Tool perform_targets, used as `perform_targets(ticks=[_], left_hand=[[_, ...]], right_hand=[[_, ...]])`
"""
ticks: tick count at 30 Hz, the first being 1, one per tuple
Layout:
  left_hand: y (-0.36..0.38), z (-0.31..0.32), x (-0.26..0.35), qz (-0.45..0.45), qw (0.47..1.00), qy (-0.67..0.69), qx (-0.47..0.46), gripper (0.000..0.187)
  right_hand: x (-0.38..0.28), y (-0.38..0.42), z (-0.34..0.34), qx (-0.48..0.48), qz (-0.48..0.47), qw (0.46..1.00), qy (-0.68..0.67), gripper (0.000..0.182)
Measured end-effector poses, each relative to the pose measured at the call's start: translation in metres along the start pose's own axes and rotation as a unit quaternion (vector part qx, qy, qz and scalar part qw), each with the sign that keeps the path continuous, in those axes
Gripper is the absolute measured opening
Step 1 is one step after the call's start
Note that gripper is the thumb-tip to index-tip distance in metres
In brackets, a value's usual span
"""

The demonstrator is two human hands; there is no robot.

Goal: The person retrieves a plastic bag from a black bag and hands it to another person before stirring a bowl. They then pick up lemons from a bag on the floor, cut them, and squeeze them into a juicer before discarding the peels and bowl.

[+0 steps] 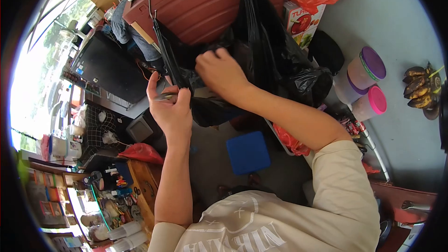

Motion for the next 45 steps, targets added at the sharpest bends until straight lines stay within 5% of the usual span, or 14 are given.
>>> perform_targets(ticks=[2,4,5,8,11,12,14,16,24,28,31,36,42,45], left_hand=[[-0.006,-0.008,-0.01,-0.038,0.996,0.077,-0.016,0.072],[-0.008,-0.011,-0.012,-0.123,0.973,0.192,-0.033,0.067],[-0.009,-0.013,-0.011,-0.125,0.972,0.194,-0.04,0.067],[-0.016,-0.015,-0.011,-0.152,0.963,0.215,-0.065,0.063],[-0.022,-0.024,-0.015,-0.162,0.958,0.221,-0.087,0.061],[-0.026,-0.026,-0.016,-0.166,0.955,0.222,-0.109,0.06],[-0.034,-0.03,-0.019,-0.17,0.948,0.229,-0.144,0.059],[-0.04,-0.035,-0.021,-0.178,0.94,0.231,-0.175,0.058],[-0.059,-0.044,-0.03,-0.235,0.899,0.265,-0.259,0.059],[-0.058,-0.04,-0.03,-0.26,0.873,0.297,-0.285,0.06],[-0.057,-0.037,-0.029,-0.25,0.876,0.292,-0.291,0.061],[-0.056,-0.039,-0.033,-0.237,0.874,0.3,-0.299,0.06],[-0.05,-0.035,-0.028,-0.213,0.904,0.263,-0.261,0.062],[-0.044,-0.032,-0.025,-0.198,0.917,0.249,-0.241,0.063]], right_hand=[[-0.009,-0.012,0.007,-0.042,-0.085,0.993,-0.074,0.021],[-0.009,-0.024,0.021,-0.304,0.068,0.912,-0.269,0.024],[-0.002,-0.02,0.041,-0.261,0.09,0.899,-0.339,0.03],[-0.005,-0.04,0.047,-0.341,0.124,0.835,-0.414,0.037],[-0.017,-0.041,0.059,-0.46,0.117,0.821,-0.317,0.043],[-0.015,-0.031,0.067,-0.46,0.127,0.822,-0.311,0.043],[0.008,-0.005,0.072,-0.18,0.201,0.919,-0.288,0.04],[0.03,-0.005,0.048,-0.153,0.234,0.933,-0.226,0.04],[0.031,-0.031,-0.031,-0.344,0.193,0.873,-0.289,0.032],[0.018,-0.045,-0.039,-0.454,0.328,0.804,-0.2,0.056],[0.021,-0.048,-0.029,-0.482,0.276,0.831,-0.022,0.049],[0.033,-0.037,-0.007,-0.343,0.089,0.918,0.181,0.024],[0.043,-0.057,-0.056,-0.027,0.105,0.987,0.121,0.024],[0.022,-0.058,-0.068,-0.055,-0.035,0.992,-0.104,0.012]])
Point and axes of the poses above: each hand's wrist, its own y-axis away from the middle knuckle, its own z-axis out of the palm, x = y × z, the point moved 2 cm from there along -y, towards the middle knuckle, and after that the axes turned 6 degrees about x, right-handed, at the moved point
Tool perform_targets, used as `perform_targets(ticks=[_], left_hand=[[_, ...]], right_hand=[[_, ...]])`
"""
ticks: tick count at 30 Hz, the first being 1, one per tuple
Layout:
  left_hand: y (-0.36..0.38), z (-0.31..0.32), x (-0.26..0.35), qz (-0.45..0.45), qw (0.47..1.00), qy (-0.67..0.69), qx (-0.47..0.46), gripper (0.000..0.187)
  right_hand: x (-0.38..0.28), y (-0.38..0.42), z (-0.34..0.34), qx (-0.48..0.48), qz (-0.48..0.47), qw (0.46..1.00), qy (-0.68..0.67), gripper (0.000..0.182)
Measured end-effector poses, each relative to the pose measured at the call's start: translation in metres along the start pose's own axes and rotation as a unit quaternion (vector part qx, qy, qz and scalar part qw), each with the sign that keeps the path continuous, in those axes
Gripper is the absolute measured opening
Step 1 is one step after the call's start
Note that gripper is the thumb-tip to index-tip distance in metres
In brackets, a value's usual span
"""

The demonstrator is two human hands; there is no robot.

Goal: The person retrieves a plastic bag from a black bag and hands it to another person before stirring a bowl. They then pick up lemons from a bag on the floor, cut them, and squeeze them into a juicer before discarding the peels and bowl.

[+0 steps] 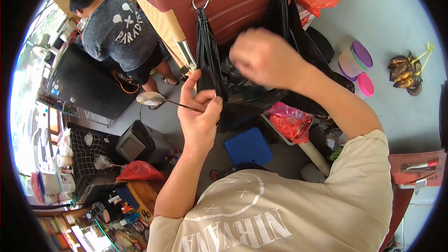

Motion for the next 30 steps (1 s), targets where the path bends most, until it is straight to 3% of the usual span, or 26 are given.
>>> perform_targets(ticks=[3,4,6,13,15,19,21,25,28,30], left_hand=[[0.001,0.001,-0.002,0.012,1.0,0.001,0.01,0.065],[0.002,0.002,-0.003,0.017,1.0,0.007,0.008,0.067],[0.004,0.008,-0.003,0.018,1.0,-0.006,0.02,0.067],[0.007,0.019,-0.009,0.073,0.994,-0.068,0.04,0.067],[0.008,0.022,-0.006,0.073,0.994,-0.069,0.043,0.066],[0.01,0.018,-0.003,0.1,0.99,-0.086,0.04,0.066],[0.011,0.018,0.003,0.099,0.989,-0.096,0.049,0.067],[0.013,0.011,0.001,0.092,0.99,-0.104,0.04,0.07],[0.014,0.015,0.003,0.095,0.988,-0.11,0.041,0.071],[0.014,0.015,0.005,0.099,0.987,-0.118,0.043,0.071]], right_hand=[[-0.011,0.03,0.029,-0.248,0.05,0.941,-0.225,0.017],[-0.013,0.033,0.029,-0.248,0.049,0.94,-0.23,0.017],[-0.013,0.04,0.03,-0.361,0.105,0.893,-0.246,0.03],[-0.011,0.043,0.047,-0.315,0.154,0.91,-0.219,0.032],[-0.014,0.045,0.068,-0.231,0.134,0.934,-0.236,0.026],[-0.012,0.038,0.064,-0.253,0.155,0.938,-0.177,0.025],[-0.009,0.042,0.041,-0.321,0.147,0.928,-0.116,0.025],[-0.002,0.057,0.022,-0.331,0.112,0.924,-0.156,0.025],[0.006,0.059,0.022,-0.271,0.145,0.931,-0.199,0.023],[0.012,0.052,0.012,-0.218,0.245,0.924,-0.199,0.02]])
Point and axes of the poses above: each hand's wrist, its own y-axis away from the middle knuckle, its own z-axis out of the palm, x = y × z, the point moved 2 cm from there along -y, towards the middle knuckle, and after that the axes turned 6 degrees about x, right-handed, at the moved point
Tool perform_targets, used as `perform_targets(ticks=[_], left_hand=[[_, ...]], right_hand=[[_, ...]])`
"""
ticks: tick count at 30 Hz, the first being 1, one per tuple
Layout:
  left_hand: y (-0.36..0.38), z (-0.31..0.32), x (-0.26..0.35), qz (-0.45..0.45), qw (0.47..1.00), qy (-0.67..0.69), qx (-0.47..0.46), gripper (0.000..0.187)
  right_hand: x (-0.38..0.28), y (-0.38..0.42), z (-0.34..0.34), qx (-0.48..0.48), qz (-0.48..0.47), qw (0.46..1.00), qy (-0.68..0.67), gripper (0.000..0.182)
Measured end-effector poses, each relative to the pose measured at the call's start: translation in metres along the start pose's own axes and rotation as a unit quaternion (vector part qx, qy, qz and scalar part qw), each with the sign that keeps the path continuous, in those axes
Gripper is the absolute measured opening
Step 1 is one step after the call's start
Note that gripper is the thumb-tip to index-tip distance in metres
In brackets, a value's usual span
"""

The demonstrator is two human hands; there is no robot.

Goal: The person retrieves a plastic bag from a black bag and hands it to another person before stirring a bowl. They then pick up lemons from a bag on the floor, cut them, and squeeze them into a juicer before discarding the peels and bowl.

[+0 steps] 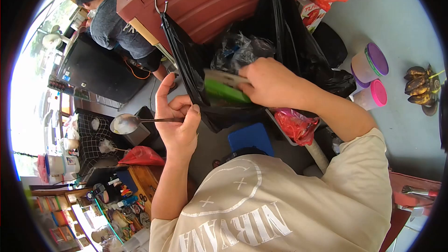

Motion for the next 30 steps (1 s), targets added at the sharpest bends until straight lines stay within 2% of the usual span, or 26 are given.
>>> perform_targets(ticks=[1,4,5,10,13,14,17,18,19,21,22,23,24,25,27,28,30], left_hand=[[0.0,0.0,0.001,-0.003,1.0,-0.003,0.003,0.071],[0.001,-0.003,0.0,0.005,1.0,-0.021,0.002,0.072],[0.001,-0.005,0.0,0.014,0.999,-0.033,-0.001,0.073],[-0.001,-0.002,0.0,0.012,1.0,-0.02,0.006,0.071],[-0.002,0.0,-0.002,0.018,0.999,-0.034,0.006,0.07],[-0.003,0.001,-0.005,0.033,0.999,-0.038,-0.003,0.069],[-0.002,0.002,-0.01,0.049,0.998,-0.046,-0.007,0.068],[-0.003,0.003,-0.01,0.042,0.998,-0.035,-0.007,0.068],[-0.004,0.004,-0.01,0.037,0.999,-0.024,-0.01,0.068],[-0.002,0.005,-0.008,0.036,0.999,-0.018,-0.011,0.068],[-0.002,0.005,-0.01,0.045,0.999,-0.014,-0.013,0.067],[-0.003,0.005,-0.011,0.055,0.998,-0.011,-0.015,0.067],[-0.002,0.004,-0.011,0.056,0.998,-0.011,-0.019,0.067],[-0.003,0.003,-0.012,0.059,0.998,-0.015,-0.018,0.066],[-0.001,0.002,-0.01,0.062,0.998,-0.021,-0.017,0.066],[0.001,0.003,-0.008,0.062,0.998,-0.026,-0.014,0.065],[0.004,0.005,-0.006,0.059,0.998,-0.027,-0.007,0.064]], right_hand=[[0.001,-0.001,0.0,0.001,-0.001,1.0,-0.001,0.02],[0.011,-0.003,0.003,0.114,-0.002,0.993,0.03,0.023],[0.013,-0.003,0.003,0.117,-0.003,0.993,0.03,0.023],[0.023,0.001,0.0,0.186,-0.012,0.979,-0.08,0.012],[0.016,0.01,0.007,0.215,0.018,0.971,-0.104,0.021],[0.013,0.012,0.016,0.198,0.002,0.979,-0.046,0.028],[0.012,0.008,0.045,0.208,-0.037,0.977,0.018,0.028],[0.004,0.006,0.044,0.174,0.005,0.983,0.053,0.027],[-0.002,0.002,0.045,0.175,0.001,0.983,0.055,0.027],[-0.007,-0.001,0.05,0.177,0.076,0.975,0.112,0.017],[-0.006,-0.003,0.053,0.18,0.079,0.974,0.112,0.017],[-0.008,-0.004,0.052,0.289,-0.03,0.947,0.135,0.015],[-0.01,-0.003,0.052,0.39,-0.136,0.897,0.155,0.013],[-0.007,-0.004,0.052,0.394,-0.135,0.896,0.156,0.013],[-0.008,-0.004,0.054,0.317,-0.225,0.918,0.085,0.023],[-0.01,-0.003,0.052,0.319,-0.224,0.917,0.086,0.023],[-0.013,-0.006,0.051,0.173,-0.036,0.98,-0.091,0.021]])
Point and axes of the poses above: each hand's wrist, its own y-axis away from the middle knuckle, its own z-axis out of the palm, x = y × z, the point moved 2 cm from there along -y, towards the middle knuckle, and after that the axes turned 6 degrees about x, right-handed, at the moved point
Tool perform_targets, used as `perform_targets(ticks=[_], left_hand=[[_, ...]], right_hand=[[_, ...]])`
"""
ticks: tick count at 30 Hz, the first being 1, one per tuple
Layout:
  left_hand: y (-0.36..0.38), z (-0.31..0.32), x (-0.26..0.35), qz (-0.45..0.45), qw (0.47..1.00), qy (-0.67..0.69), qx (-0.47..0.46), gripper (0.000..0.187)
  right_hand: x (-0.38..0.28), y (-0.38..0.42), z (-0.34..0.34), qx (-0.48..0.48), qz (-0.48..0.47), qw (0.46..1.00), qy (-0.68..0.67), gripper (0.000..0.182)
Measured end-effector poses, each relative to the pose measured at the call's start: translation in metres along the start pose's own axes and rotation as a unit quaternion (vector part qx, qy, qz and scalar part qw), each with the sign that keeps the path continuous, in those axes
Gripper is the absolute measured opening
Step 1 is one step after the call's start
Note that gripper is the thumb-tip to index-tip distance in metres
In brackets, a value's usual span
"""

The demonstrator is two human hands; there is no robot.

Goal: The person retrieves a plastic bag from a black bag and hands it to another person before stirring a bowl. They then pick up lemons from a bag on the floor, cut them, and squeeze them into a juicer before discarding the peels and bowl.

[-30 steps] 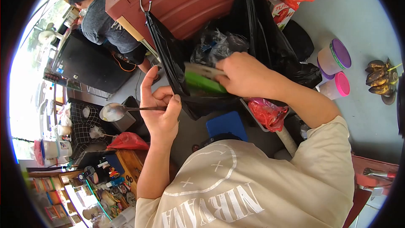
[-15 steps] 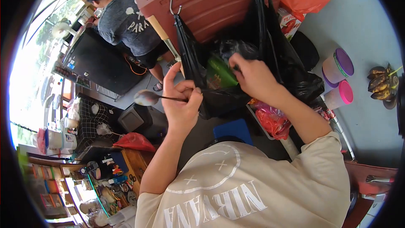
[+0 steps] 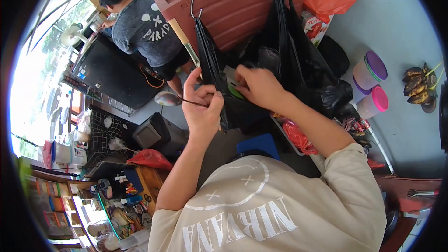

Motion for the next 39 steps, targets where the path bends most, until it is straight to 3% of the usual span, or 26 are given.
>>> perform_targets(ticks=[4,6,7,9,12,19,21,25,28,30,39], left_hand=[[0.0,0.001,0.003,-0.002,1.0,-0.01,0.007,0.064],[0.001,0.0,0.004,-0.004,1.0,-0.014,0.014,0.064],[0.001,-0.001,0.002,0.0,1.0,-0.022,0.016,0.063],[0.001,-0.001,0.003,0.005,0.999,-0.031,0.02,0.063],[0.002,-0.003,0.002,0.0,0.999,-0.018,0.027,0.063],[0.002,-0.006,-0.002,-0.011,0.999,-0.015,0.047,0.063],[0.001,-0.004,-0.003,-0.01,0.999,-0.019,0.05,0.062],[-0.001,-0.001,-0.006,0.008,0.999,-0.014,0.049,0.062],[-0.002,0.001,-0.008,0.009,0.999,-0.02,0.048,0.061],[-0.003,0.001,-0.01,0.011,0.999,-0.021,0.049,0.061],[-0.007,0.003,-0.017,-0.002,0.999,0.013,0.05,0.062]], right_hand=[[-0.006,-0.008,0.004,-0.073,0.015,0.997,-0.008,0.017],[-0.014,-0.012,0.011,-0.072,-0.075,0.993,0.062,0.017],[-0.017,-0.015,0.012,-0.071,-0.077,0.992,0.062,0.017],[-0.017,-0.019,0.013,-0.109,-0.015,0.979,0.172,0.02],[-0.008,-0.025,0.014,-0.143,0.037,0.963,0.224,0.023],[0.004,-0.037,0.013,-0.281,0.021,0.93,0.235,0.027],[0.01,-0.043,0.017,-0.353,0.035,0.923,0.149,0.03],[0.012,-0.049,0.018,-0.359,0.031,0.926,0.113,0.034],[0.004,-0.049,0.022,-0.303,0.016,0.937,0.174,0.035],[0.008,-0.051,0.032,-0.258,0.056,0.949,0.171,0.033],[0.015,-0.045,0.046,-0.18,0.055,0.957,0.222,0.023]])
Point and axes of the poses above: each hand's wrist, its own y-axis away from the middle knuckle, its own z-axis out of the palm, x = y × z, the point moved 2 cm from there along -y, towards the middle knuckle, and after that the axes turned 6 degrees about x, right-handed, at the moved point
